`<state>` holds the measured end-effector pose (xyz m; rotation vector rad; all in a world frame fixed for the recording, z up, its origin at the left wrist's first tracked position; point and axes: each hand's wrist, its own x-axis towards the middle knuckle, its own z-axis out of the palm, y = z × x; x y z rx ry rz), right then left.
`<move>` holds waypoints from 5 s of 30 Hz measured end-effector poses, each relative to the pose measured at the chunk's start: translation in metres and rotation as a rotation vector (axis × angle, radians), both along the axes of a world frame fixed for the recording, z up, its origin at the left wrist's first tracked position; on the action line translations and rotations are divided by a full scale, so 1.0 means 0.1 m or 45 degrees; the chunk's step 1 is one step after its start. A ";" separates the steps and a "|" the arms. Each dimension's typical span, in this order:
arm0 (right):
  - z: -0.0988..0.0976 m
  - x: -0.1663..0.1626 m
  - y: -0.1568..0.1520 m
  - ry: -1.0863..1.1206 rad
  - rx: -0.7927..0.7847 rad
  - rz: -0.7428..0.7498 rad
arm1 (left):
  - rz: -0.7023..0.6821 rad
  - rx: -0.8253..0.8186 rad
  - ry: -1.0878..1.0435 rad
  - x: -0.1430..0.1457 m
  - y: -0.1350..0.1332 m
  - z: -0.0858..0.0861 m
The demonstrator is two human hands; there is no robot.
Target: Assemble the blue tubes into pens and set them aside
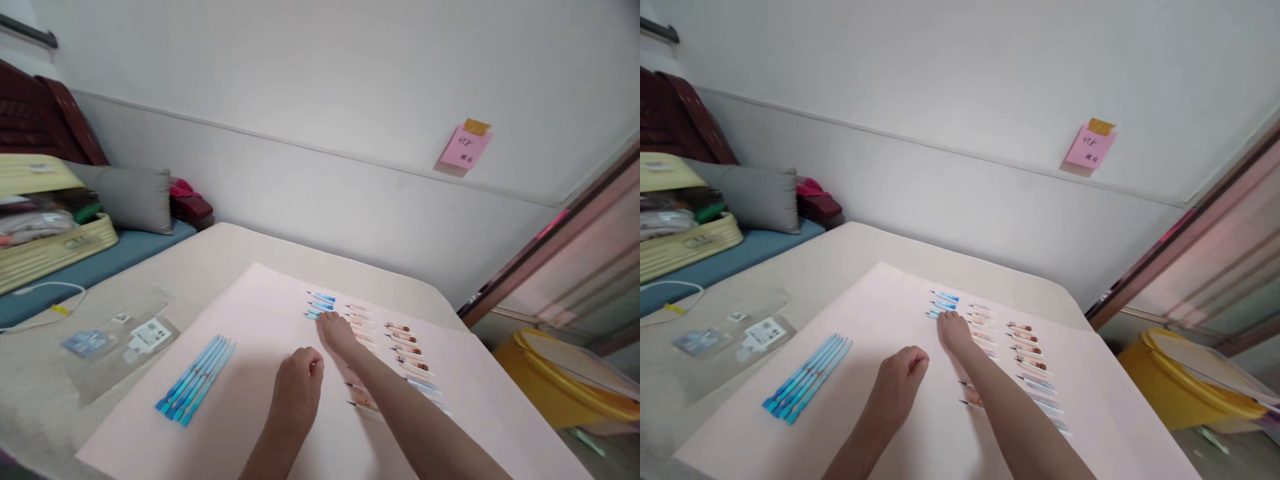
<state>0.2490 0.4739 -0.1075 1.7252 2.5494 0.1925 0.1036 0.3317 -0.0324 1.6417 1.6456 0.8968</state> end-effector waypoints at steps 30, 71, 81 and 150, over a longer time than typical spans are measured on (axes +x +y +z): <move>-0.29 0.03 -1.94 0.180 -0.015 -0.135 | -0.049 0.056 0.011 -0.01 0.01 -0.03; 0.06 0.14 -1.71 0.896 -0.410 -0.497 | 0.528 -0.772 -1.434 0.13 -0.07 -0.48; 0.18 0.26 -1.67 1.339 -0.492 -0.383 | 0.323 -0.866 -1.491 0.37 -0.18 -0.55; 0.23 0.09 -1.91 1.746 -0.358 -0.442 | 0.245 -0.794 -1.714 0.32 -0.18 -0.53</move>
